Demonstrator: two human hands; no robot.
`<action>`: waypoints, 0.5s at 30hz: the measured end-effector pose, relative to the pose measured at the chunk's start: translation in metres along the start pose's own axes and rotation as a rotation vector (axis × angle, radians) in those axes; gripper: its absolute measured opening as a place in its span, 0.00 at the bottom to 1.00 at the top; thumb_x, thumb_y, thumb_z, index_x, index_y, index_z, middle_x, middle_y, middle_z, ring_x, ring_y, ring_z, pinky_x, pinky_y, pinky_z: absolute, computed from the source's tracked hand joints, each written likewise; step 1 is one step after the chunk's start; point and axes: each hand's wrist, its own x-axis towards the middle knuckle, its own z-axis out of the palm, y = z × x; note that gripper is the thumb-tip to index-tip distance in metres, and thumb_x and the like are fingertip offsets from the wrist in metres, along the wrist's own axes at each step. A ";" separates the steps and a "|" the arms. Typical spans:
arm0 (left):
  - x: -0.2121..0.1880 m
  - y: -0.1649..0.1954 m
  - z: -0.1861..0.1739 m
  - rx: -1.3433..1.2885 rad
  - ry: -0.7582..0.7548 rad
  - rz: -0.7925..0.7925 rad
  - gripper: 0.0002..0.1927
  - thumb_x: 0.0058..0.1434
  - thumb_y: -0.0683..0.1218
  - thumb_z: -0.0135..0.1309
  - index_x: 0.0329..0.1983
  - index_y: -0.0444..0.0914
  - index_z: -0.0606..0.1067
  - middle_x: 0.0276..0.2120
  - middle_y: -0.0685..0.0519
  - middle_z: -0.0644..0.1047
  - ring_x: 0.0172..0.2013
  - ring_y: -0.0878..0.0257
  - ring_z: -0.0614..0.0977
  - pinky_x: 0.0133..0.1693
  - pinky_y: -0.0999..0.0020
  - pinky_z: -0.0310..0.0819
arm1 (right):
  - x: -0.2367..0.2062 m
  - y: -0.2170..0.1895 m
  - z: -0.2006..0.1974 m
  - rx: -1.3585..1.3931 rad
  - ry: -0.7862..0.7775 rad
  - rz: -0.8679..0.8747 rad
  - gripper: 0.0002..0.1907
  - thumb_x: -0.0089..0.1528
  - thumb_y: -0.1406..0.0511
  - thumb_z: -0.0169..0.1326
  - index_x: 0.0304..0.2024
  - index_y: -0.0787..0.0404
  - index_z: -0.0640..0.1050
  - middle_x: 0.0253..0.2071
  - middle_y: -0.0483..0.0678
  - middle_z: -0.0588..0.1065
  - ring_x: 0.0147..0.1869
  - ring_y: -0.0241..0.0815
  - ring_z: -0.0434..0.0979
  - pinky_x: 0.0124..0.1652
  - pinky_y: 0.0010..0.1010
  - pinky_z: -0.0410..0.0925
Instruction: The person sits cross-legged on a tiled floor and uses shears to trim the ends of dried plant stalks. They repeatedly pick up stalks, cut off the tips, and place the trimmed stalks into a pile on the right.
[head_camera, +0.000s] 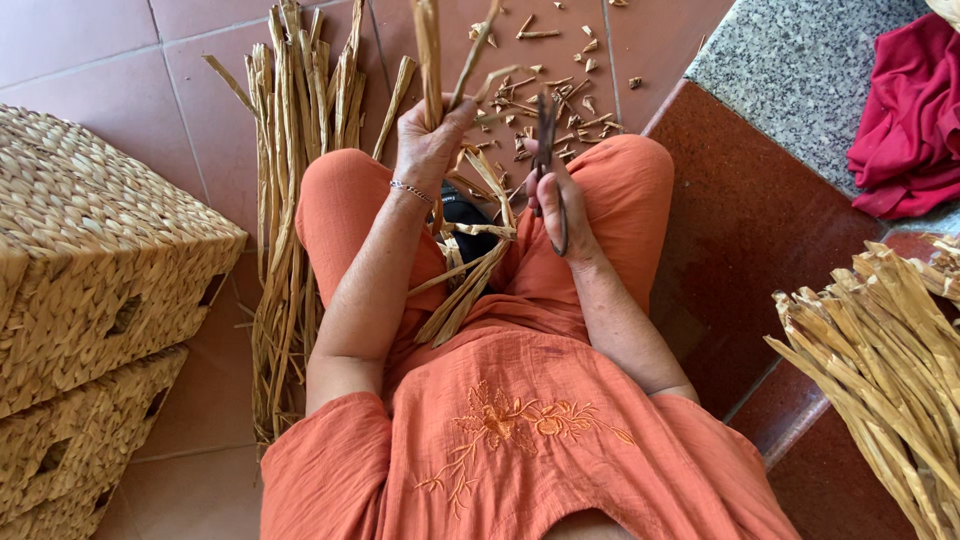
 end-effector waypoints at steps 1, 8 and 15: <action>0.000 0.002 0.000 -0.009 0.024 0.002 0.07 0.66 0.46 0.63 0.41 0.37 0.81 0.19 0.61 0.74 0.15 0.76 0.67 0.15 0.78 0.56 | -0.001 0.001 -0.001 0.074 0.044 0.010 0.39 0.74 0.40 0.37 0.72 0.63 0.64 0.35 0.39 0.66 0.35 0.29 0.65 0.36 0.21 0.64; -0.006 0.004 0.001 0.055 -0.055 -0.028 0.07 0.64 0.43 0.64 0.43 0.36 0.82 0.23 0.60 0.78 0.18 0.77 0.69 0.18 0.80 0.57 | -0.004 0.002 0.002 -0.109 -0.015 0.022 0.38 0.75 0.42 0.39 0.72 0.65 0.65 0.32 0.39 0.63 0.34 0.29 0.61 0.34 0.22 0.59; 0.000 -0.011 -0.004 0.109 -0.192 0.015 0.08 0.62 0.40 0.66 0.44 0.34 0.82 0.34 0.55 0.83 0.35 0.71 0.82 0.39 0.75 0.80 | -0.004 0.001 0.000 -0.093 0.055 0.084 0.36 0.74 0.43 0.35 0.66 0.65 0.67 0.24 0.35 0.62 0.24 0.25 0.60 0.25 0.19 0.58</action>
